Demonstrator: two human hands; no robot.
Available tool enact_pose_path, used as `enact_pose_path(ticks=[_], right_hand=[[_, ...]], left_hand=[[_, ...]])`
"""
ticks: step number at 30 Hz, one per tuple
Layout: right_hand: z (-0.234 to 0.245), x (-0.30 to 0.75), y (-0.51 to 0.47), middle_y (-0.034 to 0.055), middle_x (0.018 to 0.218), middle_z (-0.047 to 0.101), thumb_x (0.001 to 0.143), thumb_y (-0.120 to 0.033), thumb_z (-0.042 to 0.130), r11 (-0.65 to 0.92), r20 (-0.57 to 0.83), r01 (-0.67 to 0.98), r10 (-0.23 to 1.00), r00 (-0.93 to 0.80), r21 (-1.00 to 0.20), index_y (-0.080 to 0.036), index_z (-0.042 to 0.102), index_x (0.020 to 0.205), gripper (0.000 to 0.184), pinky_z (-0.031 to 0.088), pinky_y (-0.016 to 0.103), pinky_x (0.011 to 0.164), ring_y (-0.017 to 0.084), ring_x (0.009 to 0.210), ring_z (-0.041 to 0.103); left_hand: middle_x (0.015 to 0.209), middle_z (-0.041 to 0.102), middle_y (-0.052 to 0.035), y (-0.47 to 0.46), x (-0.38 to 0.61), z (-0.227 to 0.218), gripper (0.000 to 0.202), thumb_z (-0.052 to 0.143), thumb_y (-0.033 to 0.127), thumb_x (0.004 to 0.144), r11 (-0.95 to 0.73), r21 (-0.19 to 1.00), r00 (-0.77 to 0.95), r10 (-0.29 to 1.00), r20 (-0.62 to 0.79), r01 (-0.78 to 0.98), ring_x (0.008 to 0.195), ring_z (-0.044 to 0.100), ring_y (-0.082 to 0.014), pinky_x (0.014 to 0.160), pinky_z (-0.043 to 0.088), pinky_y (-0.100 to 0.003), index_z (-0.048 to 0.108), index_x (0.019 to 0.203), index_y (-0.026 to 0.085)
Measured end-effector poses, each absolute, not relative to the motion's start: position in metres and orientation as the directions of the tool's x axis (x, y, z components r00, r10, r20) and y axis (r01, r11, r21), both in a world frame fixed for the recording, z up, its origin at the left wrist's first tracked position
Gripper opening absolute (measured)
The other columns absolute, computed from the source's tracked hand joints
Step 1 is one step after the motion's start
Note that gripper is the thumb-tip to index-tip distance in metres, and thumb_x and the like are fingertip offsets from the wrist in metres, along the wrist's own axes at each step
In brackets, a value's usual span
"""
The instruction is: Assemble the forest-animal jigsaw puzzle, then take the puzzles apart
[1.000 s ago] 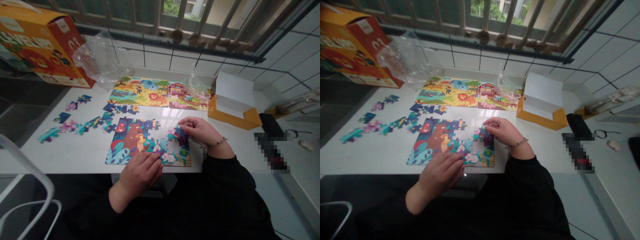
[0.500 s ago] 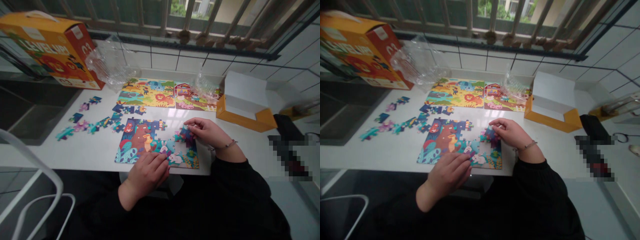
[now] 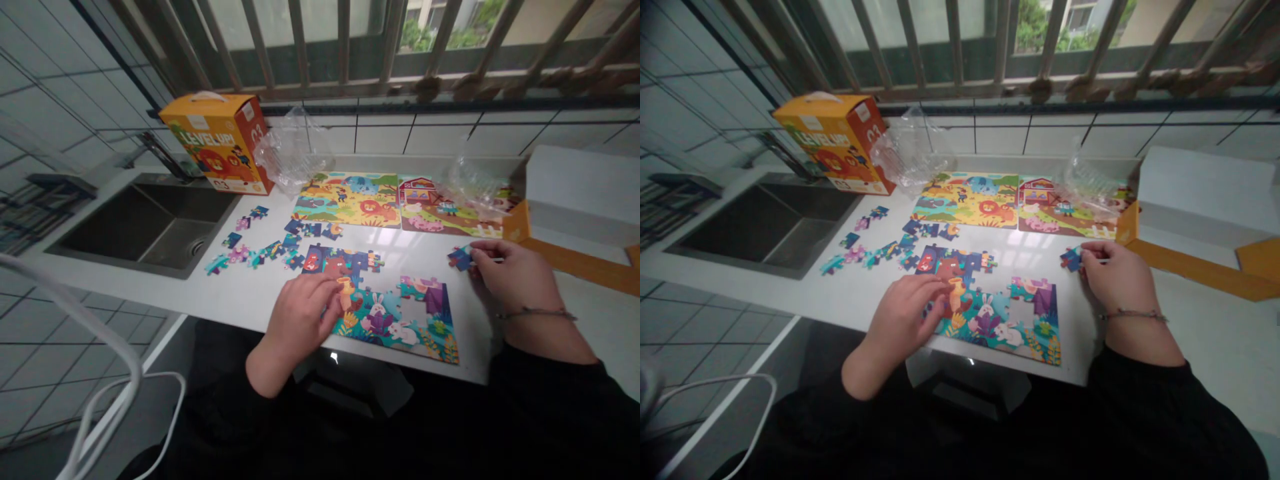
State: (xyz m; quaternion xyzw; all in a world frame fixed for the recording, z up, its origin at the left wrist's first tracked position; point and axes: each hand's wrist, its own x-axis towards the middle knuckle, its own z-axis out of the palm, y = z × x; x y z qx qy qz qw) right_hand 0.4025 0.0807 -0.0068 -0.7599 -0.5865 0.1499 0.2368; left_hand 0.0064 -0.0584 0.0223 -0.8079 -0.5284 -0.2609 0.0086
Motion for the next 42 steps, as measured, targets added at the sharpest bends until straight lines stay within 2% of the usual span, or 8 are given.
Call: enact_pose_path(ticks=[6, 9, 13, 20, 28, 34, 38, 42], right_hand=[[-0.003, 0.396, 0.082, 0.0086, 0.096, 0.082, 0.086, -0.043, 0.066, -0.269, 0.011, 0.831, 0.949, 0.314, -0.487, -0.022, 0.081, 0.108, 0.034, 0.044, 0.036, 0.068, 0.025, 0.078, 0.07], [-0.001, 0.395, 0.082, 0.0086, 0.093, 0.081, 0.086, -0.041, 0.066, -0.29, 0.003, 0.837, 0.944, 0.329, -0.464, -0.022, 0.079, 0.107, 0.032, 0.043, 0.037, 0.068, 0.027, 0.079, 0.07], [0.0, 0.394, 0.082, 0.0082, 0.094, 0.081, 0.088, -0.041, 0.065, -0.307, -0.004, 0.849, 0.941, 0.338, -0.431, -0.023, 0.077, 0.108, 0.029, 0.044, 0.038, 0.071, 0.028, 0.084, 0.071], [0.0, 0.394, 0.083, 0.0083, 0.094, 0.08, 0.089, -0.04, 0.065, -0.314, -0.015, 0.855, 0.941, 0.338, -0.414, -0.023, 0.077, 0.107, 0.027, 0.044, 0.038, 0.071, 0.028, 0.083, 0.071], [-0.007, 0.402, 0.087, 0.0096, 0.093, 0.078, 0.087, -0.042, 0.065, -0.299, -0.036, 0.875, 0.95, 0.309, -0.382, -0.025, 0.076, 0.105, 0.027, 0.045, 0.04, 0.07, 0.03, 0.082, 0.07], [-0.013, 0.404, 0.089, 0.0108, 0.087, 0.077, 0.083, -0.048, 0.063, -0.288, -0.016, 0.869, 0.951, 0.308, -0.402, -0.027, 0.074, 0.098, 0.027, 0.045, 0.042, 0.068, 0.032, 0.077, 0.069], [-0.016, 0.406, 0.089, 0.0095, 0.084, 0.076, 0.081, -0.051, 0.064, -0.272, -0.005, 0.865, 0.955, 0.298, -0.423, -0.03, 0.072, 0.093, 0.025, 0.047, 0.045, 0.068, 0.034, 0.074, 0.069], [-0.014, 0.405, 0.089, 0.0112, 0.082, 0.075, 0.082, -0.051, 0.065, -0.266, -0.01, 0.868, 0.957, 0.289, -0.42, -0.03, 0.07, 0.088, 0.022, 0.047, 0.045, 0.068, 0.034, 0.073, 0.068]], left_hand=[[0.14, 0.072, -0.021, -0.026, -0.075, 0.016, 0.036, 0.056, 0.031, 0.105, -0.076, 0.144, 0.035, 0.962, 0.27, 0.987, 0.129, 0.067, -0.0392, 0.112, 0.054, -0.058, 0.066, 0.135, 0.013], [0.15, 0.066, -0.0232, -0.01, -0.101, 0.013, 0.048, 0.057, 0.035, 0.102, -0.07, 0.128, 0.042, 0.977, 0.21, 0.989, 0.139, 0.062, -0.0408, 0.122, 0.048, -0.059, 0.061, 0.144, 0.011], [0.15, 0.066, -0.0233, 0.005, -0.116, 0.014, 0.056, 0.059, 0.038, 0.1, -0.041, 0.141, 0.015, 0.983, 0.185, 0.989, 0.14, 0.061, -0.0413, 0.123, 0.047, -0.057, 0.059, 0.148, 0.011], [0.14, 0.074, -0.0172, 0.014, -0.123, 0.011, 0.043, 0.059, 0.035, 0.099, -0.058, 0.227, 0.021, 0.986, 0.164, 0.972, 0.13, 0.067, -0.037, 0.117, 0.051, -0.056, 0.066, 0.139, 0.019], [0.131, 0.074, -0.0155, -0.003, -0.136, 0.015, 0.033, 0.058, 0.029, 0.101, -0.117, 0.223, 0.078, 0.981, 0.176, 0.968, 0.126, 0.067, -0.0341, 0.116, 0.051, -0.053, 0.071, 0.13, 0.018], [0.136, 0.069, -0.0165, -0.017, -0.12, 0.015, 0.034, 0.065, 0.038, 0.103, -0.138, 0.242, 0.079, 0.968, 0.236, 0.96, 0.128, 0.063, -0.0339, 0.117, 0.049, -0.054, 0.074, 0.129, 0.018], [0.142, 0.066, -0.0186, -0.02, -0.094, 0.01, 0.042, 0.072, 0.048, 0.101, -0.125, 0.198, 0.078, 0.97, 0.23, 0.972, 0.133, 0.06, -0.0378, 0.115, 0.05, -0.055, 0.074, 0.13, 0.017], [0.144, 0.066, -0.0175, -0.019, -0.074, 0.007, 0.035, 0.069, 0.043, 0.103, -0.02, 0.154, -0.017, 0.972, 0.235, 0.988, 0.132, 0.06, -0.0393, 0.111, 0.051, -0.057, 0.073, 0.13, 0.02]])
